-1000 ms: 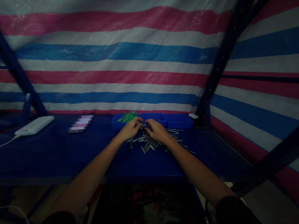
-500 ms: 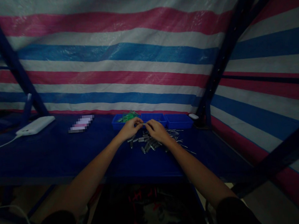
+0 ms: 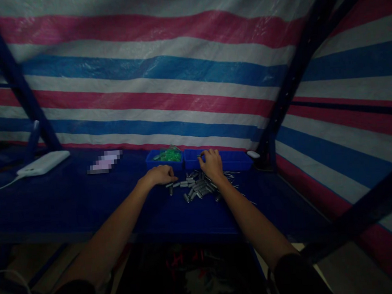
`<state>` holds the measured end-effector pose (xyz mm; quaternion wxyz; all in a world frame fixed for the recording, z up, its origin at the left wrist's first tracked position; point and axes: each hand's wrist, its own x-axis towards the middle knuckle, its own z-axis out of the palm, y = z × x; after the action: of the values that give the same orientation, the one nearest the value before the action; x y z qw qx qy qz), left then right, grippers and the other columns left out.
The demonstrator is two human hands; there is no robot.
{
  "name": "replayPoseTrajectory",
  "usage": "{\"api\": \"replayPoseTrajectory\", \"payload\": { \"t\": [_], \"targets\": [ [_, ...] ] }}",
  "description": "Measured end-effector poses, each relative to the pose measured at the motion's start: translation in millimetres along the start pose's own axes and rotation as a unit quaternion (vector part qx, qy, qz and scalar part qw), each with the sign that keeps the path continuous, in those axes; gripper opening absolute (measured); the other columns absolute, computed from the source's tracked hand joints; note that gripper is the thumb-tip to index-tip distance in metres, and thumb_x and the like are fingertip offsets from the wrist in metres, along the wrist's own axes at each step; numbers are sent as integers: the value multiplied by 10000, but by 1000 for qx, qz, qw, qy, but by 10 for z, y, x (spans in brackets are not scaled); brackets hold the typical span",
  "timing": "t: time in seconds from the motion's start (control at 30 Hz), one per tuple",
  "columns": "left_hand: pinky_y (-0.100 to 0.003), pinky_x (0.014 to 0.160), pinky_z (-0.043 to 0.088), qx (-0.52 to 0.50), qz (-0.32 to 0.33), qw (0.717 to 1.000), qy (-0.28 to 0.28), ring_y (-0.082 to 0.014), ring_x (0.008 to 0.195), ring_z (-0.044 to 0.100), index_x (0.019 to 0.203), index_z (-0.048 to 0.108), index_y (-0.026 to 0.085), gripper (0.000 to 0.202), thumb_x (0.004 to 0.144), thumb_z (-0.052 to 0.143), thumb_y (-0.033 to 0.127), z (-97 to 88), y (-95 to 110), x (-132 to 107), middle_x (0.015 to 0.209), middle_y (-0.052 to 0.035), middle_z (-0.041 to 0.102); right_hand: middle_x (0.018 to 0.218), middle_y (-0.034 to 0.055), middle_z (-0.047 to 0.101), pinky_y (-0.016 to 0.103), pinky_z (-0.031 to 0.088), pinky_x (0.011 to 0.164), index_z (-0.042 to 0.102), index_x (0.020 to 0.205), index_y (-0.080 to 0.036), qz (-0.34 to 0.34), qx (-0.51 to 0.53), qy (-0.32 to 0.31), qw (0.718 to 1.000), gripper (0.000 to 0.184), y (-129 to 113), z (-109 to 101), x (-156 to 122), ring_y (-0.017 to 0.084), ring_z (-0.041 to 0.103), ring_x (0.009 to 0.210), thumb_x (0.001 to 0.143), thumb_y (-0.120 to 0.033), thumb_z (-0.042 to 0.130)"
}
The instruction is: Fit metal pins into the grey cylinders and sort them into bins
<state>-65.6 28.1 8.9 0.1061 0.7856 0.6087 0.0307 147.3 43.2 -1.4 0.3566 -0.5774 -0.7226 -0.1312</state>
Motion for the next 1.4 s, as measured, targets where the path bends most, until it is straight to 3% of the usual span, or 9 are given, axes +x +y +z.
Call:
{"api": "replayPoseTrajectory", "payload": {
  "t": [0.27,0.4,0.5,0.6,0.7,0.93,1.13,1.27,1.4],
  "targets": [
    [-228,680,416,23,76,996,29,-168,837,598,934,619,245,250,743,511,363,49,87,-13,946,-18,656,931,91,600,353,343,760,618,928,-183,50,13,29,998,309,162,-90,62,255,427,951,822,-417,445],
    [-240,667,412,23,56,997,38,-174,817,588,873,614,228,197,760,510,352,56,35,-45,919,-32,635,915,105,602,369,336,826,601,947,-141,84,-16,113,990,302,785,-393,100,239,467,922,825,-325,395],
    [-260,700,411,-9,90,995,48,-180,836,568,840,594,210,166,785,491,329,53,54,-81,892,-38,620,955,153,573,390,340,846,573,1014,-91,199,-95,172,960,346,1432,-596,-59,262,481,951,807,-297,386],
    [-258,732,412,-98,137,984,64,-161,836,550,869,558,189,145,823,445,267,40,152,-125,876,-32,613,1016,199,530,426,368,792,513,1140,-76,292,-175,96,935,478,1859,-640,-286,317,477,984,790,-387,419],
    [-259,734,412,-166,179,967,69,-147,817,536,863,533,185,120,836,424,226,38,250,-156,862,-21,595,1059,188,502,468,374,768,505,1196,-173,335,-221,-3,916,542,1967,-575,-384,342,463,1014,791,-514,390],
    [-275,764,406,-199,233,949,78,-146,852,508,860,524,194,104,847,422,192,43,363,-211,879,-14,557,1140,184,466,501,348,789,579,1124,-210,323,-250,-80,909,546,1919,-502,-364,361,419,1069,780,-574,360],
    [-281,778,431,-279,213,932,85,-147,870,523,953,526,205,144,848,427,205,39,500,-266,921,-28,569,938,183,562,442,361,803,610,976,-94,241,-195,114,944,416,1795,-527,-243,305,486,941,803,-401,389],
    [-281,741,444,-355,118,922,102,-149,802,553,918,536,193,175,865,392,276,34,542,-245,863,-37,594,790,106,586,404,389,793,598,912,-144,74,-71,138,985,263,1148,-544,-64,240,518,821,816,-319,426],
    [-254,685,447,-430,77,896,74,-141,731,565,859,553,198,244,875,364,352,52,564,-210,780,-18,608,932,75,596,359,425,752,537,1080,-204,-178,97,-70,977,308,265,-556,-72,203,530,851,789,-304,523]
  ]
}}
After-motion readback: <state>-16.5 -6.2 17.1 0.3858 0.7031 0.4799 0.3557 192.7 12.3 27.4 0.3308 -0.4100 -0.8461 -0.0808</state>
